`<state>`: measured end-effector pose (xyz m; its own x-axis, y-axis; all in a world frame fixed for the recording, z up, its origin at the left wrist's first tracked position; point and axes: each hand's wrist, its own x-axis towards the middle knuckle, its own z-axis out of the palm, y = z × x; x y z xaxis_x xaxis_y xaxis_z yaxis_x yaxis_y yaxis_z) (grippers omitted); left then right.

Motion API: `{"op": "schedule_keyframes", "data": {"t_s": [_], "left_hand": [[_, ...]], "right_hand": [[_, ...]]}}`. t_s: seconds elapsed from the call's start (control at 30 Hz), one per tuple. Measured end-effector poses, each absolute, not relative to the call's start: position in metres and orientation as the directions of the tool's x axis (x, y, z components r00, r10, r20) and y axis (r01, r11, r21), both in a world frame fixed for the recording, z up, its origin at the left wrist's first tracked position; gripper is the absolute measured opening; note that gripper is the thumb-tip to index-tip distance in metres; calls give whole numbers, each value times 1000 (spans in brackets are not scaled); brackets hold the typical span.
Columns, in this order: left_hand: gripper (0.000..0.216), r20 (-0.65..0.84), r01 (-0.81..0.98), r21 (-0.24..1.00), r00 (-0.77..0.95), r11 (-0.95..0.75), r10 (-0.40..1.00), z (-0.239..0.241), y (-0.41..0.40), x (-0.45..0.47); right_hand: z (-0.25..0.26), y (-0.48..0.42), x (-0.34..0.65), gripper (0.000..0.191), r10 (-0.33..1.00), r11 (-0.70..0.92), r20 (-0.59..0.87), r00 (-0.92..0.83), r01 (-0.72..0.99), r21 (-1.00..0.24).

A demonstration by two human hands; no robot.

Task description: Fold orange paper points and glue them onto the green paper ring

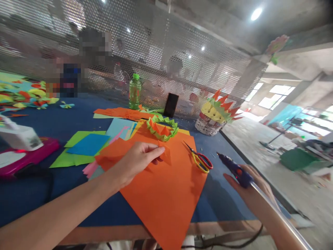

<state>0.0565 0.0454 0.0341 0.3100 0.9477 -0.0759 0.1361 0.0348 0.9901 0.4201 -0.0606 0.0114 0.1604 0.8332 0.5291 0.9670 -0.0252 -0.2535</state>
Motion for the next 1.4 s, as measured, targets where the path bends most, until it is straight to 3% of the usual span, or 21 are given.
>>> {"op": "schedule_keyframes", "data": {"t_s": [0.1, 0.33, 0.63, 0.87, 1.03, 1.17, 1.4], "left_hand": [[47, -106, 127, 990, 323, 68, 940, 34, 43, 57], [51, -119, 117, 990, 342, 83, 932, 26, 47, 56], [52, -145, 101, 988, 335, 117, 931, 21, 50, 53], [50, -156, 103, 986, 333, 129, 930, 20, 52, 52], [51, -164, 101, 985, 341, 137, 926, 20, 51, 52], [51, -157, 102, 986, 361, 129, 919, 22, 49, 52], [54, -136, 89, 990, 358, 111, 924, 28, 45, 52]], "right_hand": [[24, -46, 482, 47, 819, -121, 541, 189, 980, -159], [14, -25, 579, 32, 877, -250, 404, 259, 965, -78], [-7, -16, 608, 35, 941, -230, 226, 252, 966, -120], [-12, -21, 611, 35, 970, -191, 103, 220, 952, -240], [1, -25, 615, 36, 954, -238, 103, 281, 921, -308], [8, -25, 619, 34, 937, -290, 107, 331, 914, -285], [3, -32, 607, 34, 964, -259, 7, 266, 945, -198]]}}
